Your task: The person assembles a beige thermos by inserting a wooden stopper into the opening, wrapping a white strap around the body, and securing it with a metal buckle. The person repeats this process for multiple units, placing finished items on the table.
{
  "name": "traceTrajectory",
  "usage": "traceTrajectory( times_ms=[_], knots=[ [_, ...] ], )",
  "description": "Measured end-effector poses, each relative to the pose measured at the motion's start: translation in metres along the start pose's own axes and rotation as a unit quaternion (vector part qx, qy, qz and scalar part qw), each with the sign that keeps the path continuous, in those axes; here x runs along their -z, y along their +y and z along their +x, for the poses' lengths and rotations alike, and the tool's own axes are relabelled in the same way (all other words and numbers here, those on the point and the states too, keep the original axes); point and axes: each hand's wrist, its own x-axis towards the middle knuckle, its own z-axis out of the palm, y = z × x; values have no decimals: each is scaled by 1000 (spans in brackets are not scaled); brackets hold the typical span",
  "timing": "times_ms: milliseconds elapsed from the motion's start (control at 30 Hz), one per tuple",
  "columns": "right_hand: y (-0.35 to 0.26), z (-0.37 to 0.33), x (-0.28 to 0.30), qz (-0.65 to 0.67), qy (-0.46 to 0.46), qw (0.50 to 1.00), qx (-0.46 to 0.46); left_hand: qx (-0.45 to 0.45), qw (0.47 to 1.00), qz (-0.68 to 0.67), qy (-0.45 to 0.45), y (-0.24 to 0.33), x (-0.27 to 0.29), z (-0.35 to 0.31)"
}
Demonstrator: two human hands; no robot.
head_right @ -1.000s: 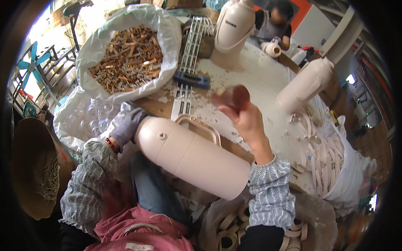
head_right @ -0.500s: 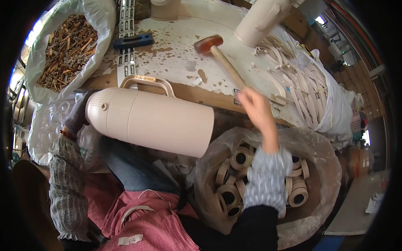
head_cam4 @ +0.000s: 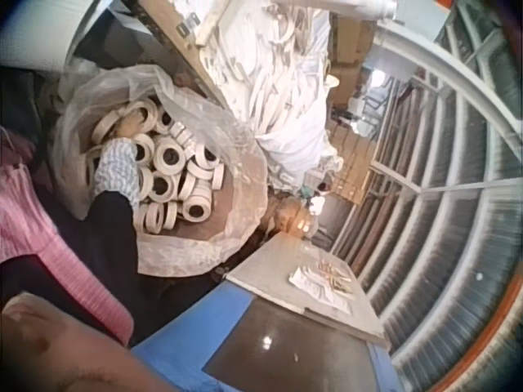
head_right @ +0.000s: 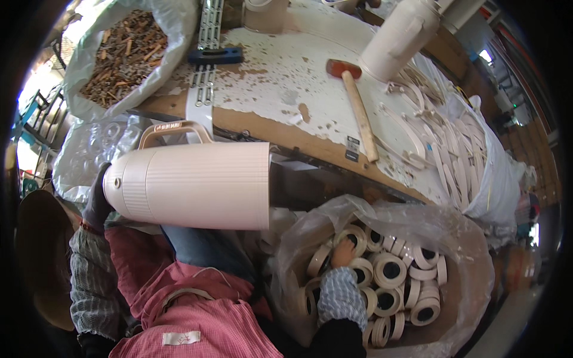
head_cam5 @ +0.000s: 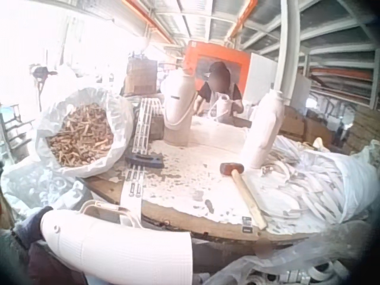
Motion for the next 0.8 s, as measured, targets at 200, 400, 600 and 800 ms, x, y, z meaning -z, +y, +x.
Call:
traceTrajectory(
  times_ms=[200,400,600,800],
  knots=[
    [-1,18,214,580,21,813,44,117,946,-301,33,-2,20,-49],
    [-118,51,397,685,250,643,235,168,883,-433,66,-14,-7,-81],
    [-189,52,484,661,288,554,416,118,975,-166,93,-16,33,-143],
    [-209,42,507,635,288,543,467,89,949,-196,232,5,78,-183]
  ],
)
